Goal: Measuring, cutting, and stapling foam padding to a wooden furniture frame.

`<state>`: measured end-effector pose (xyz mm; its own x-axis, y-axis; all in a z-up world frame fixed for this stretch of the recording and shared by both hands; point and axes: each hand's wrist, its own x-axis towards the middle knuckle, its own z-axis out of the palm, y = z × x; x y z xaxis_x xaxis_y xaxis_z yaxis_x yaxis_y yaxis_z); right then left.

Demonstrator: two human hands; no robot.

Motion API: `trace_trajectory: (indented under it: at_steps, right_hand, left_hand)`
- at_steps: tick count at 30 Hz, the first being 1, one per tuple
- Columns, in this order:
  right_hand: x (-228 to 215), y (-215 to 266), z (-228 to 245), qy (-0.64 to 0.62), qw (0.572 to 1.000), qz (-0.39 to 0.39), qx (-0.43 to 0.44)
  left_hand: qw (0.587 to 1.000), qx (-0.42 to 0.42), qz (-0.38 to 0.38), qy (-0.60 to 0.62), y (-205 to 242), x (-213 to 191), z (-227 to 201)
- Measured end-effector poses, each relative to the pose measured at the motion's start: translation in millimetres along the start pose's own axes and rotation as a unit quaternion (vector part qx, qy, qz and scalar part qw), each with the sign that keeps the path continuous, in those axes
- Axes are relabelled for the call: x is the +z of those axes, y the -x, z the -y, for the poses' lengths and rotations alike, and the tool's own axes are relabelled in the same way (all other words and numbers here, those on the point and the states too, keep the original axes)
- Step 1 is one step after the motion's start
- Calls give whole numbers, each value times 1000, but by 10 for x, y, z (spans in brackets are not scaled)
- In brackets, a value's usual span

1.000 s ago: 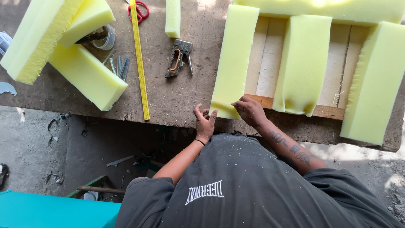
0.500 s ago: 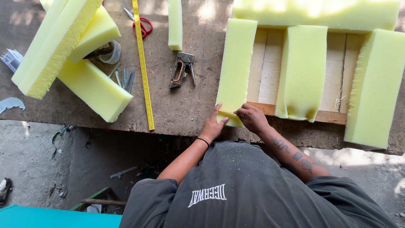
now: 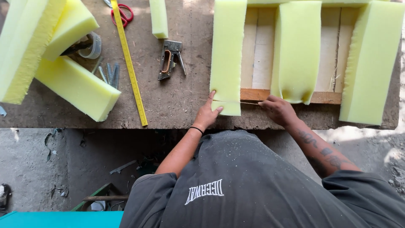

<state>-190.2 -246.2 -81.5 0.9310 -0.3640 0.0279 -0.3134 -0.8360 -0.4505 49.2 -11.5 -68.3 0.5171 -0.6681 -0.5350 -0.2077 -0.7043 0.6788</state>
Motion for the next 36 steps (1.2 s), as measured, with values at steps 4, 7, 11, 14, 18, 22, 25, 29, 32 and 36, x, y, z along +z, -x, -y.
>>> trace_trajectory:
  at_steps: [4, 7, 11, 14, 18, 22, 25, 29, 32, 36]
  right_hand:
    - [228, -429, 399, -39, 999, 1, -31]
    - [265, -631, 630, -9, 997, -28, -75]
    - [66, -361, 264, 9, 998, 15, -66]
    - [-33, -124, 71, 33, 998, 8, -49]
    - [259, -289, 57, 49, 997, -27, -59]
    - [354, -476, 268, 35, 997, -28, -67]
    - [304, -314, 72, 41, 996, -19, -76]
    - [361, -102, -203, 35, 998, -19, -39]
    - [431, -227, 34, 32, 998, -21, -49]
    - [320, -338, 371, 17, 999, -26, -39]
  left_hand:
    - [1000, 5, 16, -3, -107, 2, 60]
    - [1000, 3, 22, -10, -123, -48, 72]
    - [998, 20, 52, -29, -247, -24, 228]
    - [996, 29, 77, -28, -240, -66, 206]
    - [993, 45, 106, -14, -246, -150, 182]
    - [992, 57, 112, -7, -312, -145, 271]
    - [990, 59, 126, -8, -361, -210, 269]
    - [985, 62, 159, -33, -196, -360, 101]
    - [981, 54, 182, -46, -167, -354, 114]
    - [983, 79, 166, -10, -65, -469, -18]
